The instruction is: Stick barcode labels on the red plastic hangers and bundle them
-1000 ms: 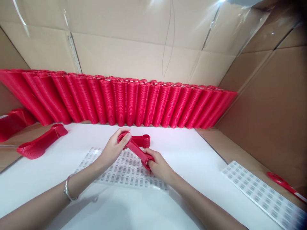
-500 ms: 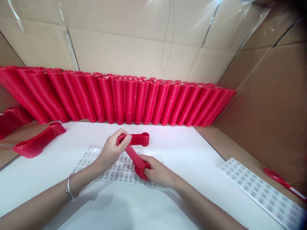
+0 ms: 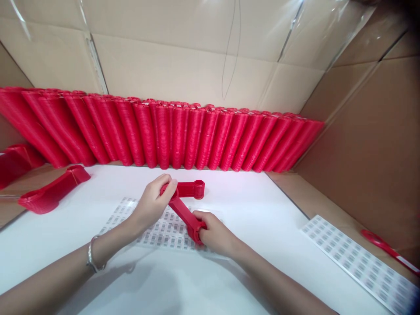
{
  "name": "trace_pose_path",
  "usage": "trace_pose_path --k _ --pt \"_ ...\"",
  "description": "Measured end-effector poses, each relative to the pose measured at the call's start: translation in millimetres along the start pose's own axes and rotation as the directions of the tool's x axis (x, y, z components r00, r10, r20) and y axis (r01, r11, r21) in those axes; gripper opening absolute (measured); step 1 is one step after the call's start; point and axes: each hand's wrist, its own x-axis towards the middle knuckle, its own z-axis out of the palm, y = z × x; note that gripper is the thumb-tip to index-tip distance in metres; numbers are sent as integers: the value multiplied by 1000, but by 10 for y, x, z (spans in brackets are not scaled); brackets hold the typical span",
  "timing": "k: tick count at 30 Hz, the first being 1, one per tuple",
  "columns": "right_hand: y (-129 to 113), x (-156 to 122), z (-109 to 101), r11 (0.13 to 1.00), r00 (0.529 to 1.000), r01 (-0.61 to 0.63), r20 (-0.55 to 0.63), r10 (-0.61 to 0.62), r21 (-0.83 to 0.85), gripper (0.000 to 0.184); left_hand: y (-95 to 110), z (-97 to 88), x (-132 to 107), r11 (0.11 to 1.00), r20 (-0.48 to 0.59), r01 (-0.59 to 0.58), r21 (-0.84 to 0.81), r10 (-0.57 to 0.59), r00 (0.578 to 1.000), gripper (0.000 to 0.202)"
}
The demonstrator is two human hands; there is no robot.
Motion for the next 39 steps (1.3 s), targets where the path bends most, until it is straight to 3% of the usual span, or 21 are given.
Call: trace_pose_path --k 4,7,11,13,14,16,18,20,22,24,26,31,39 --pt "9 5 14 997 998 50 -44 -53 -65 20 4 12 -23 999 -10 -1 -43 0 1000 30" --pt "-19 10 23 999 996 0 -91 -4 -36 17 -20 53 -4 977 42 123 -176 -117 992 29" --pt "-85 19 -34 998 992 -40 -115 46 58 18 -98 66 68 879 122 259 -400 -229 966 37" --pt "-99 35 -95 997 985 -29 -169 41 75 19 -168 42 80 888 117 291 -355 -266 957 39" --pt "-96 45 -126 997 979 -26 -198 41 75 19 -203 28 68 922 141 298 -248 -270 953 37" --pt "-69 68 -178 997 971 -28 -236 43 67 19 -244 6 -1 976 281 195 93 -214 936 27" --pt "-20 90 -203 998 967 -35 -248 49 58 18 -222 7 -116 924 497 -84 374 -123 859 21" --pt "31 106 -203 998 966 -50 -253 61 49 17 -138 28 -243 793 621 -319 519 -94 778 18" --pt "68 116 -187 997 963 -66 -259 74 42 17 -30 58 -342 681 661 -408 608 -150 735 17" --pt "86 120 -163 996 963 -78 -257 85 38 16 51 82 -394 632 674 -429 646 -208 709 16" --pt "93 120 -137 995 966 -87 -240 94 38 16 75 97 -404 628 660 -409 662 -231 715 16" --pt "114 112 -76 995 974 -92 -203 99 45 18 -47 130 -336 659 526 -290 694 -189 829 21" --pt "117 103 -71 994 970 -100 -217 106 42 17 -166 181 -298 647 529 -322 691 -148 836 21"
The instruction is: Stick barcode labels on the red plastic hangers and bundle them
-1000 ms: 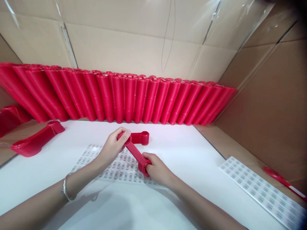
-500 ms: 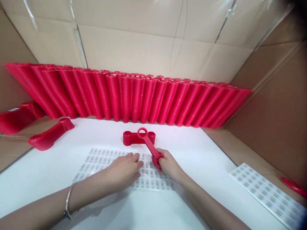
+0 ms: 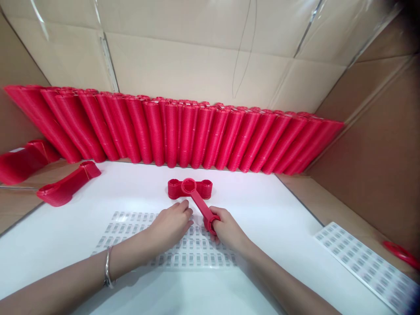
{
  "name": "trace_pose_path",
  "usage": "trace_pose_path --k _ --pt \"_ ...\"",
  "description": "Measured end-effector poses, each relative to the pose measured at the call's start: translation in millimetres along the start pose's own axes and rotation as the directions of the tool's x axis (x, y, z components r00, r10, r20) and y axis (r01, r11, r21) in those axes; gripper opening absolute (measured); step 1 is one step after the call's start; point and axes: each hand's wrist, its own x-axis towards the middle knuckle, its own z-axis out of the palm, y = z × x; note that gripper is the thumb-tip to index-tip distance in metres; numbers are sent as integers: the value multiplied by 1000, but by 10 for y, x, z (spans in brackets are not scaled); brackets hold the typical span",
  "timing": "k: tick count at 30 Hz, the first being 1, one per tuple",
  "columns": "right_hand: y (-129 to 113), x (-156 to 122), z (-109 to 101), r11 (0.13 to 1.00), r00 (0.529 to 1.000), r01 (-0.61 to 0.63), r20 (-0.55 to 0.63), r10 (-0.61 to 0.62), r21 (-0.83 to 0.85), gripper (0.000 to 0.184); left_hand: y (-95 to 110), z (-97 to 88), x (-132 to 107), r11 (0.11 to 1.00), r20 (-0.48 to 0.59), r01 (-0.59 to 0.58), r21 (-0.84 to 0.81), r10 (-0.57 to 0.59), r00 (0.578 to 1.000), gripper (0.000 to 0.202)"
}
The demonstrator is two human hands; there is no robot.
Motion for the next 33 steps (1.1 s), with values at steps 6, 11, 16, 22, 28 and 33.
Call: trace_pose_path --k 6,11,16,22,28,33 --pt "5 -1 10 1000 1000 6 -15 -6 -6 17 -7 28 26 1000 -42 0 4 0 999 24" --pt "16 16 6 1000 999 14 -36 -14 -10 18 -54 -10 34 964 -148 -46 -260 7 989 25" --pt "22 21 24 998 995 48 -80 -51 -49 24 -88 -172 70 661 -135 -35 -749 -101 986 20" --pt "-17 -49 28 959 972 164 -126 -197 -232 21 -47 -256 80 515 -81 12 -857 -157 984 24" --pt "-96 -114 21 943 970 169 -120 -210 -287 20 -27 -279 42 567 -79 31 -823 -167 983 27" --pt "-102 -124 32 942 971 168 -119 -209 -291 20 -18 -289 54 575 -88 36 -817 -186 979 25"
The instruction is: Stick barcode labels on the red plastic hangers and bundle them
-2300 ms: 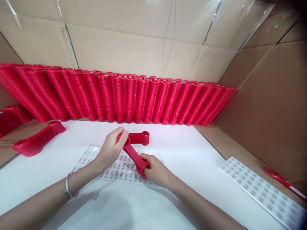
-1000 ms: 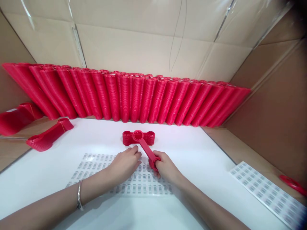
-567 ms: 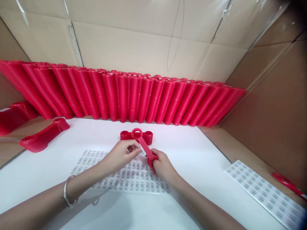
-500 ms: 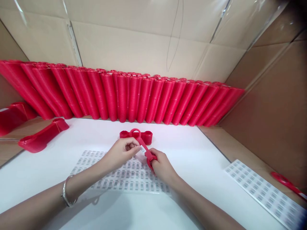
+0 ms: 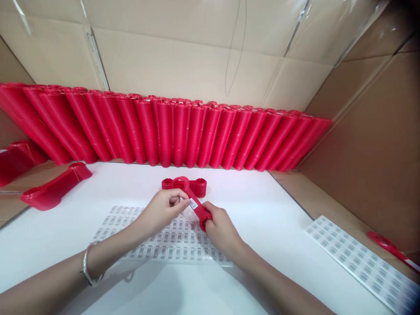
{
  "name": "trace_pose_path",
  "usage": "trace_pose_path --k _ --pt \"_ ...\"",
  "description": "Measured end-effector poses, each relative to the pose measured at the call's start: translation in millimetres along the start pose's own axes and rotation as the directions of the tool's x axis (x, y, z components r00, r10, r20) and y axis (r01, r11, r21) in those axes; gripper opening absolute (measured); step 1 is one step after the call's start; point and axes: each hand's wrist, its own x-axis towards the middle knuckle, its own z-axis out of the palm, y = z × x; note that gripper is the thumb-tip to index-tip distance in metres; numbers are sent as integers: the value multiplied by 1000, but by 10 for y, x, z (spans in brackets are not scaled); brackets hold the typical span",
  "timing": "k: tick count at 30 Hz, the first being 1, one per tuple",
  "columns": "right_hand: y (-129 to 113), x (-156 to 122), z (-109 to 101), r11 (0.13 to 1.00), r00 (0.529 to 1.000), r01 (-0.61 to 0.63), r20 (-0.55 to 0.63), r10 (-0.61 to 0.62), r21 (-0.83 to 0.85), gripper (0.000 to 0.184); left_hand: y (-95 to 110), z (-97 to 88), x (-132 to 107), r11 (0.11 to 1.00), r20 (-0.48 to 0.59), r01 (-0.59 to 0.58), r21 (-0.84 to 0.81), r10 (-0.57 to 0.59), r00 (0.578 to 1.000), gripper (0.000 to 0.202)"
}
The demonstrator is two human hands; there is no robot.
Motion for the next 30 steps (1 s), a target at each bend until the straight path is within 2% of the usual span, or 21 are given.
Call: trace_pose_path --k 9,11,13,15,17,19,21,23,25,30 --pt "-8 -14 1 1000 1000 1 8 -1 -24 21 -33 18 -16 998 -22 -16 68 18 1000 26" --pt "-15 -15 5 1000 1000 3 10 -3 -12 21 -39 29 -34 989 -39 -45 143 51 998 27" --pt "-20 -21 12 1000 1000 5 17 -5 10 21 -55 48 -54 951 -64 -95 296 119 991 26" --pt "-25 -33 21 999 1000 7 26 -8 34 21 -80 73 -72 828 -85 -174 534 257 963 26" --pt "-30 -49 32 998 999 13 41 -15 60 20 -101 93 -84 602 -59 -234 764 426 903 27" --pt "-36 -63 43 996 998 21 50 -25 85 19 -110 96 -86 386 -12 -232 893 537 844 29" --pt "-43 -73 53 994 998 21 53 -27 110 18 -106 75 -75 290 -15 -190 938 581 814 31" --pt "-53 -80 63 992 998 15 52 -22 128 18 -102 36 -51 308 -73 -145 940 598 799 35" --pt "-63 -87 71 991 998 12 57 -20 135 18 -105 -11 -19 382 -132 -137 914 599 789 40" --pt "-58 -89 67 985 998 6 68 -18 174 21 -110 -112 27 596 -157 -299 745 593 790 22"
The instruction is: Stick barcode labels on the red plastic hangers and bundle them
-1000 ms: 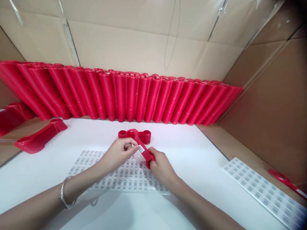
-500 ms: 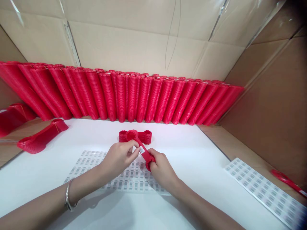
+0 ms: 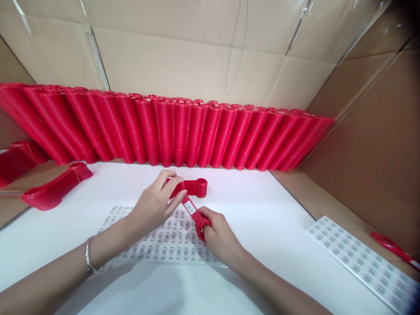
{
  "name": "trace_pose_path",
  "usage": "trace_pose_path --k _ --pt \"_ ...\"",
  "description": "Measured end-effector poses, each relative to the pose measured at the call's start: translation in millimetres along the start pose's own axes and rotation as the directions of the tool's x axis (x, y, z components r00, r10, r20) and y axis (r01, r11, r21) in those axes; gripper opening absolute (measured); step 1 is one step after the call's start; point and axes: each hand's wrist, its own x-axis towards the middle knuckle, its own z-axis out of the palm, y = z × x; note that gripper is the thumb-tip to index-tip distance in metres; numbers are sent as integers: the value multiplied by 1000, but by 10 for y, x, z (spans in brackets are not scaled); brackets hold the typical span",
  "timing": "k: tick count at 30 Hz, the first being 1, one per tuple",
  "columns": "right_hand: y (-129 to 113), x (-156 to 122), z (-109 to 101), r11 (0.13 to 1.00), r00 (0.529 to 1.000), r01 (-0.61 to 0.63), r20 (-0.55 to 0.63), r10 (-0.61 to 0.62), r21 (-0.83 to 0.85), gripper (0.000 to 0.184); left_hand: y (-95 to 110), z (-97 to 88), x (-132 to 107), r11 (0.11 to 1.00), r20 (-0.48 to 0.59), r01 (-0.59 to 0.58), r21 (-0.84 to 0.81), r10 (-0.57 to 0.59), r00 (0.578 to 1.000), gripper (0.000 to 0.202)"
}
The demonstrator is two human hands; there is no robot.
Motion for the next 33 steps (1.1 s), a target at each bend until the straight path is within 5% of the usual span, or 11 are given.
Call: trace_pose_path --k 5,10,15,21,28,33 --pt "33 37 -40 997 1000 -27 -9 28 75 23 1 -78 32 968 -30 31 -249 -40 999 22" --pt "16 93 -91 973 995 -95 -6 99 210 34 7 -112 43 947 -68 75 -311 -101 993 18" --pt "15 130 -117 964 992 -105 -38 118 246 43 6 -125 24 978 194 80 -195 -42 980 16" --pt "88 79 -70 990 996 -94 9 94 107 36 76 -47 -42 993 561 81 82 -114 820 22" --pt "175 104 -55 990 993 -112 19 114 -87 24 -26 224 -185 994 600 107 -8 -80 796 26" --pt "154 120 -66 985 993 -115 16 118 -127 23 -49 250 -184 991 598 132 -38 -84 797 26"
